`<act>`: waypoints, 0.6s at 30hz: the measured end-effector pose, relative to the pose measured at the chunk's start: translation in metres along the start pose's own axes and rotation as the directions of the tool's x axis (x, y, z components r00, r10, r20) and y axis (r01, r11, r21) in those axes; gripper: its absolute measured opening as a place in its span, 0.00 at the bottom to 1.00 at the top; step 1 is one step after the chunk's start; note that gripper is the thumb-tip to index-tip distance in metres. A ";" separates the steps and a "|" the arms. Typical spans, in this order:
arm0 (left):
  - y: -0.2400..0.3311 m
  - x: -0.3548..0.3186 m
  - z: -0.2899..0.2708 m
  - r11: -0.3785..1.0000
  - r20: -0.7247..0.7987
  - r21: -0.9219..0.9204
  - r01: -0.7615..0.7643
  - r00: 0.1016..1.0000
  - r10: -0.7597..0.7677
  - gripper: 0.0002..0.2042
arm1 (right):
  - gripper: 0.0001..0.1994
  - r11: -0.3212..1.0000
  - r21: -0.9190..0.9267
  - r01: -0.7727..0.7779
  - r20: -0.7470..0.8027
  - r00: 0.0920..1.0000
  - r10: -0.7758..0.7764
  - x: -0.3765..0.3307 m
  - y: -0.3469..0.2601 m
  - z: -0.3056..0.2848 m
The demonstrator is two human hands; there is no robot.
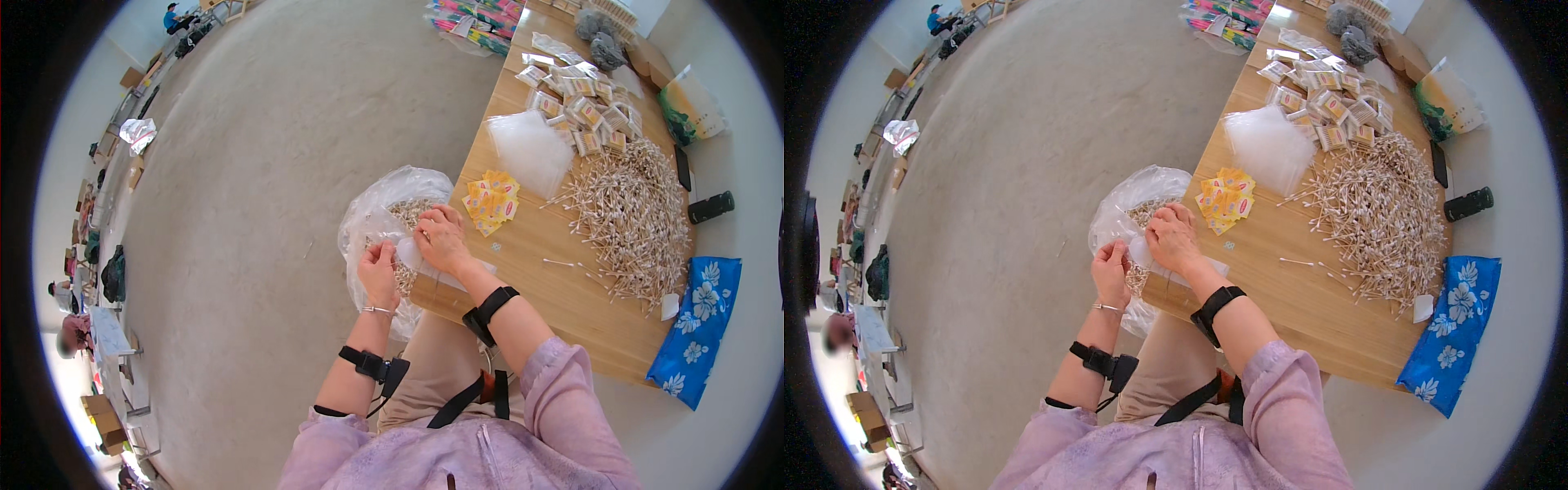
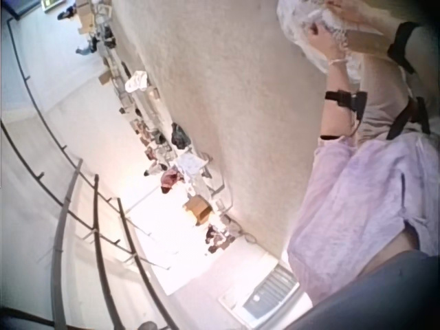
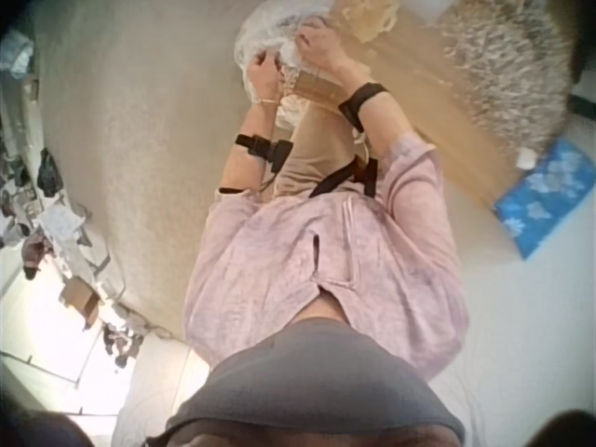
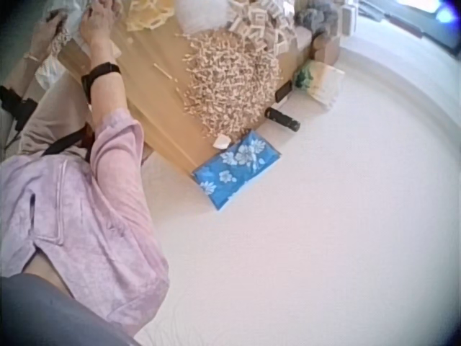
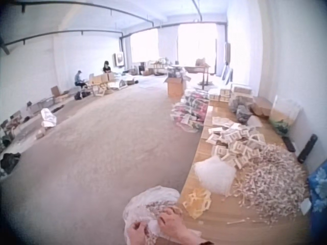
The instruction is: The person is packaging a set of cotton swabs into a small plastic bag and sealing it.
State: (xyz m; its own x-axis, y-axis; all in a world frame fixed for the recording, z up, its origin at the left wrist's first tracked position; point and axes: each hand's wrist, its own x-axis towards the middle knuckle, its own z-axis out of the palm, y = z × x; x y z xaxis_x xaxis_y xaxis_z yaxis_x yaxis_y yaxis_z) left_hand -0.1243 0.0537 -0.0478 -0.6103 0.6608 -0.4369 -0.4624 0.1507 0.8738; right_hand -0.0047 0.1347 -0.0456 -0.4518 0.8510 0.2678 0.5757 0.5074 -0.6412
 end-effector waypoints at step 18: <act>-0.013 -0.043 0.012 0.940 -0.079 0.259 -0.223 0.965 0.251 0.13 | 0.04 0.984 0.166 -0.058 0.034 0.998 0.053 0.005 0.008 -0.002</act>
State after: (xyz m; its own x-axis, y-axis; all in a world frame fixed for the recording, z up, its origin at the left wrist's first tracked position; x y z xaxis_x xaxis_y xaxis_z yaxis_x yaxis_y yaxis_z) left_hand -0.0843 0.0315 -0.0378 -0.7557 0.6170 -0.2194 -0.1319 0.1848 0.9739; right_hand -0.0005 0.1438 -0.0477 -0.4431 0.8718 0.2087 0.4798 0.4273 -0.7663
